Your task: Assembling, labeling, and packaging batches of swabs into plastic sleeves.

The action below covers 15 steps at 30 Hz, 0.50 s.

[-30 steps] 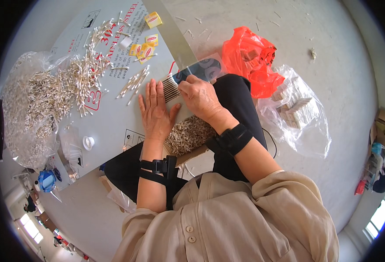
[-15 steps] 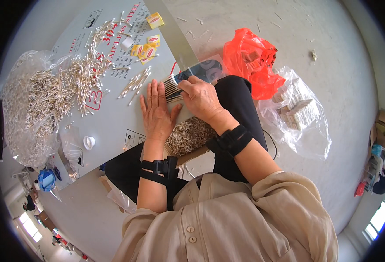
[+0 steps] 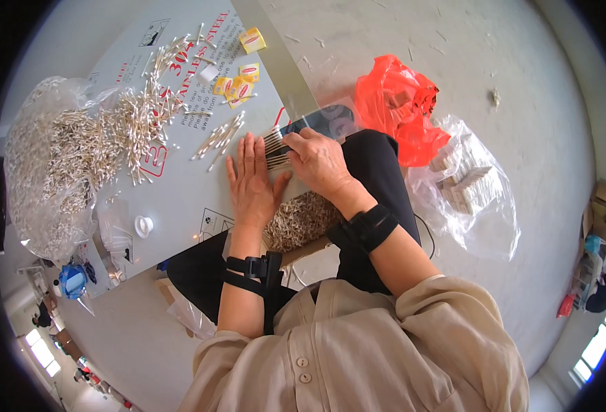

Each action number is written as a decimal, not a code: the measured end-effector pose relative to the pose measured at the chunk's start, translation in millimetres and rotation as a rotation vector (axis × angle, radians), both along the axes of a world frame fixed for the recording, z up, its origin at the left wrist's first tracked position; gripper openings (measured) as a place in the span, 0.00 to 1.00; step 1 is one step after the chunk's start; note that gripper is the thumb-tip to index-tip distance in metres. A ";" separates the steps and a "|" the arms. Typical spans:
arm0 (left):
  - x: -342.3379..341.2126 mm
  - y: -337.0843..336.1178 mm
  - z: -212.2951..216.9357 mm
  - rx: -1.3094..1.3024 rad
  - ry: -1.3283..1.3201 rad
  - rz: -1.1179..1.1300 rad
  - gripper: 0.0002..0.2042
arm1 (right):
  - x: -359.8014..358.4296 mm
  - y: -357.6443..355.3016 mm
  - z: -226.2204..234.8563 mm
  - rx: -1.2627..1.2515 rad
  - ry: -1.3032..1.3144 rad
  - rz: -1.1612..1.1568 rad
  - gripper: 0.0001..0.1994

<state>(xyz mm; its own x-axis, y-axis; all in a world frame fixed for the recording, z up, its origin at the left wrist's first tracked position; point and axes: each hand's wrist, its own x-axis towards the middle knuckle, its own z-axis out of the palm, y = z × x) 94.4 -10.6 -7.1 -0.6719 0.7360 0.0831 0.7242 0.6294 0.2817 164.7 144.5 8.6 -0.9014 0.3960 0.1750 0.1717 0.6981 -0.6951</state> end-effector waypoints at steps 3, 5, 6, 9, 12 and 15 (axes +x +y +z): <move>0.7 0.7 1.0 -0.002 -0.004 0.002 0.41 | -1.6 0.3 -1.8 0.027 -0.044 -0.002 0.11; 0.8 0.9 1.2 0.001 -0.003 0.003 0.41 | -2.2 -0.2 -1.4 0.033 -0.053 -0.007 0.11; 0.8 0.8 1.6 -0.003 -0.007 0.003 0.41 | -2.5 -0.4 -1.6 0.038 -0.064 -0.012 0.11; 0.6 1.2 2.2 -0.010 -0.014 0.005 0.41 | -2.9 0.0 -1.9 0.041 -0.071 -0.008 0.11; 0.3 1.3 2.0 -0.013 -0.019 0.005 0.41 | -2.9 0.9 -2.4 0.044 -0.066 0.007 0.11; 0.2 1.1 1.8 -0.009 -0.025 0.005 0.41 | -2.8 -0.2 -5.5 0.047 -0.038 0.001 0.10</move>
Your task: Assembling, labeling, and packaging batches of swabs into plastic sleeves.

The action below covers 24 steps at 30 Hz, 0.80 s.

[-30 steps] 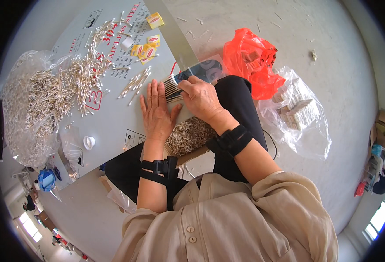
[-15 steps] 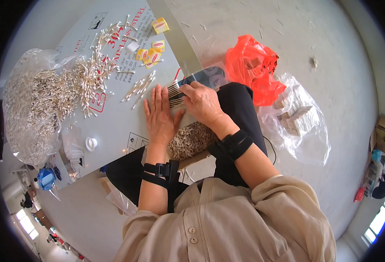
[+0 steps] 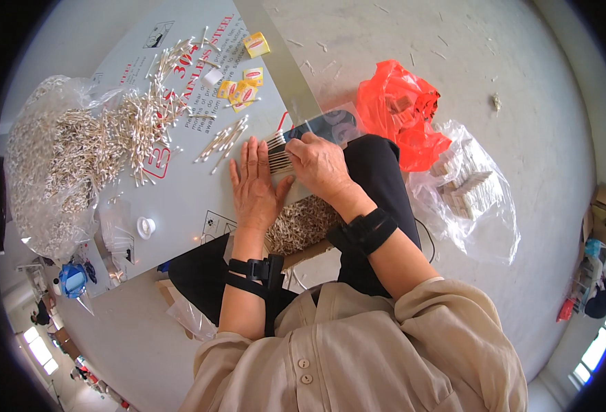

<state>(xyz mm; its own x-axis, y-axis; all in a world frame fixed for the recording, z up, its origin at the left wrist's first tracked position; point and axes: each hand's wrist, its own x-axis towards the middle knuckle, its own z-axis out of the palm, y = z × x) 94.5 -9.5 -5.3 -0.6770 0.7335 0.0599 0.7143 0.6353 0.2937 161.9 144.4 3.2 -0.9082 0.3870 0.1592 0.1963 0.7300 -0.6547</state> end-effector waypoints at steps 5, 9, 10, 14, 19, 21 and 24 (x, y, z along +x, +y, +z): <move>0.5 -0.4 -0.3 0.006 -0.008 0.002 0.41 | -2.3 -1.1 4.8 -0.012 0.000 -0.017 0.12; 1.0 -0.3 -1.0 0.010 -0.003 0.003 0.42 | -5.5 -1.1 6.1 -0.002 -0.042 -0.015 0.11; 0.9 -0.5 -0.9 0.009 0.001 0.002 0.42 | -6.0 -1.0 6.1 -0.002 -0.041 -0.014 0.11; 0.8 -0.2 -1.7 0.015 0.001 0.003 0.42 | -6.0 0.5 2.9 0.014 -0.060 -0.014 0.12; 0.6 -0.6 -2.0 0.006 0.005 0.002 0.41 | -6.4 1.6 3.6 0.023 -0.040 -0.004 0.13; 0.4 -0.9 -2.3 0.013 0.006 0.003 0.41 | -5.7 2.9 12.6 -0.080 -0.131 0.038 0.17; 0.1 -0.7 -3.3 0.015 0.007 0.003 0.41 | -8.9 8.4 15.5 0.092 -0.020 0.081 0.28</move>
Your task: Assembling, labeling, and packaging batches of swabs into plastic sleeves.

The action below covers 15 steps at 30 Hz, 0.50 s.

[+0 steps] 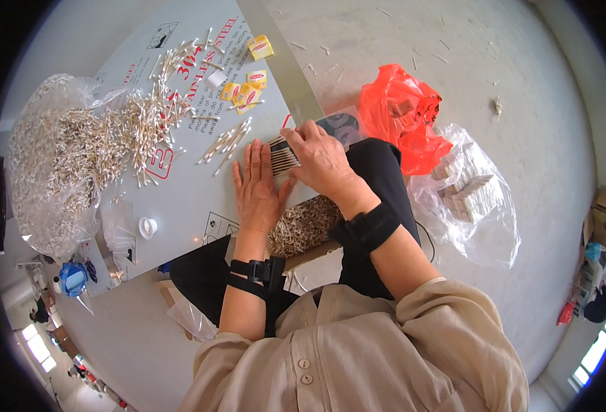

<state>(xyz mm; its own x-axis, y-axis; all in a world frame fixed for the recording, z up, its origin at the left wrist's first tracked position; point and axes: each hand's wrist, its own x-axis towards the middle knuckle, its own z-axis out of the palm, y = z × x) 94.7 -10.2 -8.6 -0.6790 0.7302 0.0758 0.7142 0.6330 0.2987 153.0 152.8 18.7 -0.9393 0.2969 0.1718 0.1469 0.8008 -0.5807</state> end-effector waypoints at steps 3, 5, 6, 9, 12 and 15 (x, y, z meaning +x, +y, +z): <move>0.2 -0.2 -0.7 -0.007 0.001 -0.004 0.41 | -6.3 9.6 2.2 0.027 -0.099 0.094 0.34; 0.0 -0.5 -0.7 -0.008 0.002 -0.007 0.40 | -9.1 14.8 1.5 0.031 -0.107 0.118 0.34; 0.0 -0.8 -0.8 -0.003 -0.008 -0.007 0.40 | -10.0 16.5 1.2 0.035 -0.114 0.144 0.34; 0.1 -1.2 -1.2 -0.005 -0.017 -0.011 0.39 | -10.7 18.6 1.2 0.045 -0.111 0.155 0.33; 0.4 -1.2 -1.4 -0.002 -0.001 -0.028 0.39 | -10.0 21.0 -2.3 0.046 -0.084 0.156 0.31; 2.5 1.6 -1.0 0.009 0.003 -0.040 0.39 | -7.9 24.2 -2.4 0.050 -0.067 0.154 0.29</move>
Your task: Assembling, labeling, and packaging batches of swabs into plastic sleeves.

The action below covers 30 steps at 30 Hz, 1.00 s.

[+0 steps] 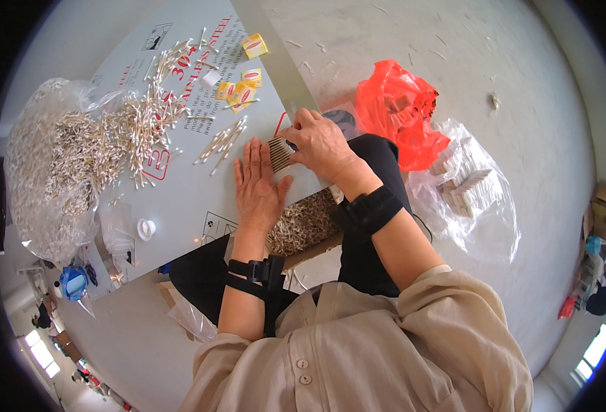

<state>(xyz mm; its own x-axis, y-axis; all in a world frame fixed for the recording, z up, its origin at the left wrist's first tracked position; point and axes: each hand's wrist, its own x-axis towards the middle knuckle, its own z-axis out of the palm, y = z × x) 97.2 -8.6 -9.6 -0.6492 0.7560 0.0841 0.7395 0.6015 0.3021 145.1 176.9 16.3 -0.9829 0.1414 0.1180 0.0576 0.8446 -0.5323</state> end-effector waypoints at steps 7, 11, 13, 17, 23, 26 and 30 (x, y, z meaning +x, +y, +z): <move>4.2 4.3 0.0 -0.004 -0.012 -0.002 0.39 | 5.1 0.8 -1.9 0.019 0.049 -0.008 0.26; 7.8 9.0 -0.1 -0.007 -0.024 -0.003 0.39 | 9.6 3.6 1.1 -0.002 0.032 -0.048 0.24; 8.4 11.6 0.1 0.004 -0.034 -0.004 0.40 | 10.7 6.1 -0.1 -0.003 0.024 -0.061 0.24; 8.2 14.7 0.6 0.016 -0.036 -0.003 0.40 | 11.3 10.8 -0.4 -0.003 0.024 -0.064 0.24; 9.7 19.0 -0.3 0.029 -0.061 -0.008 0.41 | 14.2 13.6 -3.8 -0.025 0.039 -0.077 0.22; 9.9 20.5 0.0 0.013 -0.072 -0.002 0.41 | 15.4 12.0 -6.1 -0.175 0.056 -0.153 0.18; 11.8 23.7 1.0 0.013 -0.079 -0.003 0.43 | 15.6 17.8 -9.8 -0.160 0.021 -0.255 0.11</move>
